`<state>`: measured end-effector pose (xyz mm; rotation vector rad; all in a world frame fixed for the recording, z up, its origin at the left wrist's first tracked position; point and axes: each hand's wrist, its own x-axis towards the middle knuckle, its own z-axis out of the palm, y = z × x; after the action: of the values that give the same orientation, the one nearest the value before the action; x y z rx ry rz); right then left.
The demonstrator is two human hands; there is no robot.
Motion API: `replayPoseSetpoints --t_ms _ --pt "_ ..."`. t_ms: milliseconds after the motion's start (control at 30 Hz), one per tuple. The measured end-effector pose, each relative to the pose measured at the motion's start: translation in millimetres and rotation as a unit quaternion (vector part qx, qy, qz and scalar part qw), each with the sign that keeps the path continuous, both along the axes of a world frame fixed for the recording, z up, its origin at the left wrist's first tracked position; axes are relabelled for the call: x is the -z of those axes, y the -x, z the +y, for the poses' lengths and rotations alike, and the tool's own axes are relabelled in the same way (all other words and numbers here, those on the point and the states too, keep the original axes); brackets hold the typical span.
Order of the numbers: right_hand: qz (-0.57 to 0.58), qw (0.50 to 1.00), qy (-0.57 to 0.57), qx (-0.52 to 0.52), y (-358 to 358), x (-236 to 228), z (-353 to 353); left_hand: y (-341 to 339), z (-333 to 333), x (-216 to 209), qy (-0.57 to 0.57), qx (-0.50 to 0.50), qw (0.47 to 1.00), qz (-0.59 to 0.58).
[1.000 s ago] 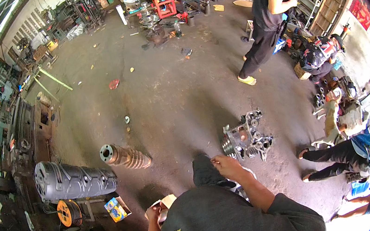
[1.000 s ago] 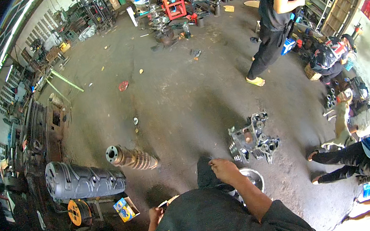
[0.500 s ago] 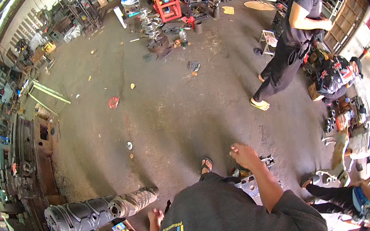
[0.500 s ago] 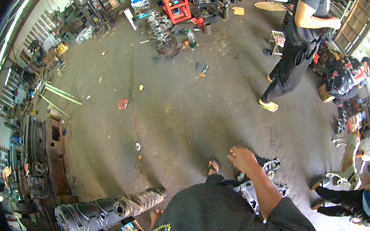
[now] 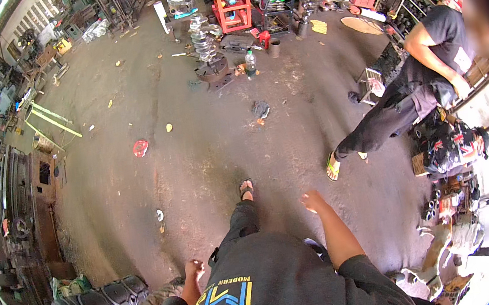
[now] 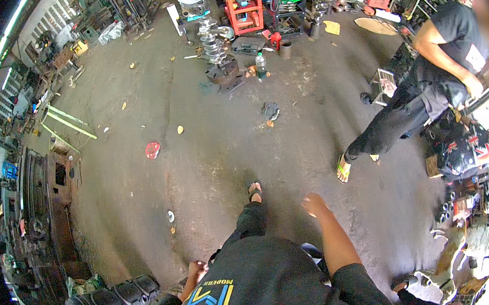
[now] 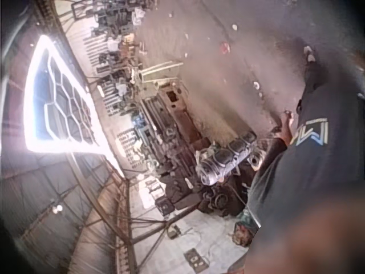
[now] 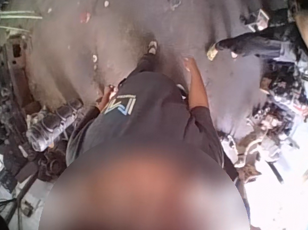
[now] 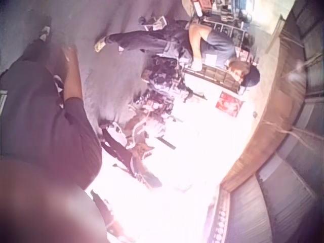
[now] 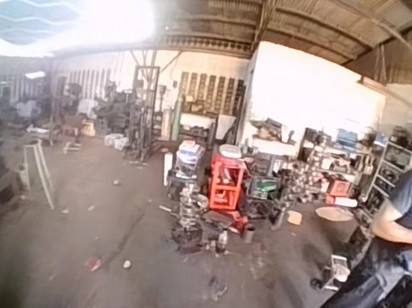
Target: The person sits on the floor and repeatedly picks small cylindrical engine parts from a nearby shelf, then places them into corresponding holes in a cylinder head resting on a stand. The person handles the parts one at a time, occasionally inspecting them before insertion.
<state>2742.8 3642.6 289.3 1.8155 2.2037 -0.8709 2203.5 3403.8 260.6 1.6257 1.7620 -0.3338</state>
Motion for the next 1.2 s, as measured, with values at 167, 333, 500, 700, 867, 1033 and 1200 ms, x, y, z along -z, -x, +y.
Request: replayPoseSetpoints --t_ms 167,333,500,700,867,1033,1200 --pt "-0.188 0.949 0.214 -0.133 -118 56 -40 15 91 -5 0.154 0.092 0.981 0.079" --pt "0.217 0.648 0.283 0.673 -137 40 -35 10 291 -10 0.081 0.054 0.984 0.15" --pt "0.222 0.72 0.198 0.627 -130 40 91 -48 569 -18 -0.013 -0.155 0.988 0.018" --pt "0.243 0.711 0.2 0.629 -165 35 284 -202 792 -30 -0.162 -0.169 0.961 -0.147" --pt "0.016 0.988 0.06 0.139 -251 62 429 -295 864 -37 -0.112 -0.182 0.975 -0.064" --pt "0.209 0.968 -0.109 0.09 -329 114 592 -288 940 1 -0.099 0.09 0.987 0.084" --pt "0.298 0.918 -0.043 0.258 -360 73 742 -300 1027 28 0.066 0.213 0.959 0.173"
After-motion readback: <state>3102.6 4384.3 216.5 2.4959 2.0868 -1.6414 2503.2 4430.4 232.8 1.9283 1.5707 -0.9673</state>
